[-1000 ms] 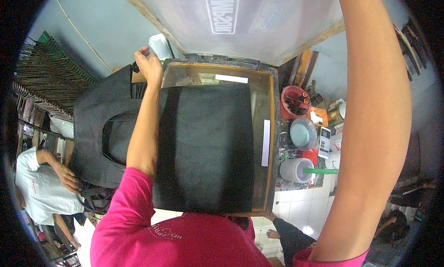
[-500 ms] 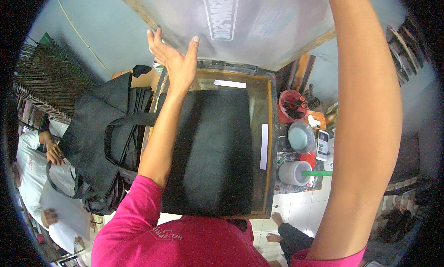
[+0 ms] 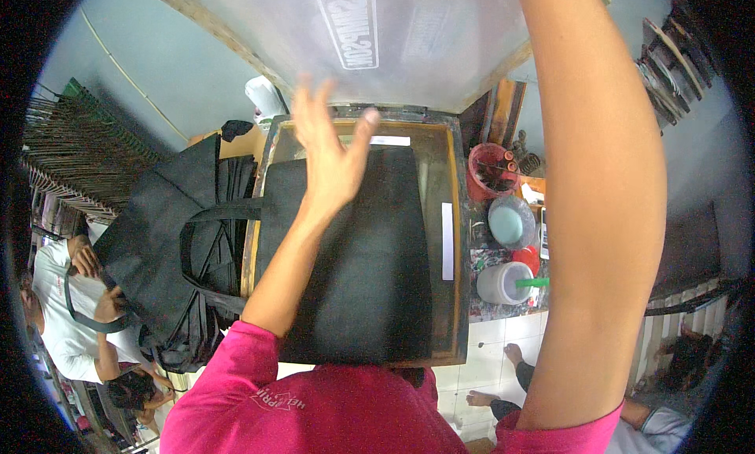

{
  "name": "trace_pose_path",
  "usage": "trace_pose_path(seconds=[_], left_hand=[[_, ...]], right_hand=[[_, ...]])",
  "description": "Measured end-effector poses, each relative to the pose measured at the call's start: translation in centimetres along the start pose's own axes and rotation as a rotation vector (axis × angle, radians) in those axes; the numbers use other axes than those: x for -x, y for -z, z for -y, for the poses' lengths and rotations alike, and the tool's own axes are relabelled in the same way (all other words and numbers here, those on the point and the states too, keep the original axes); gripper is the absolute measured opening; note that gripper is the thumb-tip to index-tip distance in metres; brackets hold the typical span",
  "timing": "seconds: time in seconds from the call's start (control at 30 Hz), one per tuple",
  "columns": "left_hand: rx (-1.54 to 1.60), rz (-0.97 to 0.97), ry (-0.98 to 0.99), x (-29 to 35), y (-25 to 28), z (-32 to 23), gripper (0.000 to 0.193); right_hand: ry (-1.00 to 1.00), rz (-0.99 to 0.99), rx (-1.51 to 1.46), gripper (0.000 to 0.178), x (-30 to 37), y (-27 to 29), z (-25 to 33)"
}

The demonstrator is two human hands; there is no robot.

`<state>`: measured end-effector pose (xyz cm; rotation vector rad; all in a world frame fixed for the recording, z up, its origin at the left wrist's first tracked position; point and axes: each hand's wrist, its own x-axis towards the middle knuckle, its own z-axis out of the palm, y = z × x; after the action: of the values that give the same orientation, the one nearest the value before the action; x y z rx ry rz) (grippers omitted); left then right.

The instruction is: The person applies a white logo to black tote bags by placing each bag on a frame, lowering a screen, and spreading ink across the screen with a squeegee before stacking the printed bags.

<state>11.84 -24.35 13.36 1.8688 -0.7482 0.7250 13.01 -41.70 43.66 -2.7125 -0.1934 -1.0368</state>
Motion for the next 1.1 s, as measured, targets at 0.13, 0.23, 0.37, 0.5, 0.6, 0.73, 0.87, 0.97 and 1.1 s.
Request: trace_pose_path(seconds=[0.13, 0.23, 0.37, 0.5, 0.6, 0.73, 0.87, 0.97, 1.1], left_hand=[[-0.097, -0.414, -0.182, -7.0, 0.9, -1.9, 0.094], [-0.155, -0.525, -0.245, -10.4, 0.5, -2.6, 0.097], [-0.266, -0.591, -0.261, -12.0, -0.7, -2.7, 0.098], [-0.253, -0.598, -0.27, -12.3, -1.5, -2.5, 0.099], [-0.232, -0.608, -0.279, -12.5, -1.8, -2.4, 0.099], [-0.216, -0.596, -0.241, -12.9, -2.1, -3.2, 0.102], [-0.146, -0.544, -0.316, -11.0, -3.7, -4.5, 0.096], [-0.083, -0.405, -0.421, -7.0, -5.4, -4.4, 0.071], [-0.032, -0.111, -0.251, -0.5, -6.4, -1.3, 0.024]], right_hand=[[-0.066, 0.012, -0.028, 0.032, 0.3, 0.1, 0.0], [-0.041, -0.001, -0.06, 0.032, 0.4, 0.0, 0.1], [-0.005, -0.015, -0.033, 0.033, 0.5, -0.1, 0.2], [-0.036, -0.002, -0.06, 0.034, 0.8, 0.0, 0.4], [-0.043, -0.014, -0.028, 0.034, 0.9, 0.1, 0.5], [-0.016, 0.004, -0.027, 0.033, 0.9, 0.3, 0.6], [-0.042, 0.005, -0.006, 0.031, 0.8, 0.2, 0.8], [-0.079, 0.023, -0.08, 0.032, 0.9, 0.1, 0.8], [-0.001, -0.017, -0.014, 0.033, 0.7, 0.1, 0.1]])
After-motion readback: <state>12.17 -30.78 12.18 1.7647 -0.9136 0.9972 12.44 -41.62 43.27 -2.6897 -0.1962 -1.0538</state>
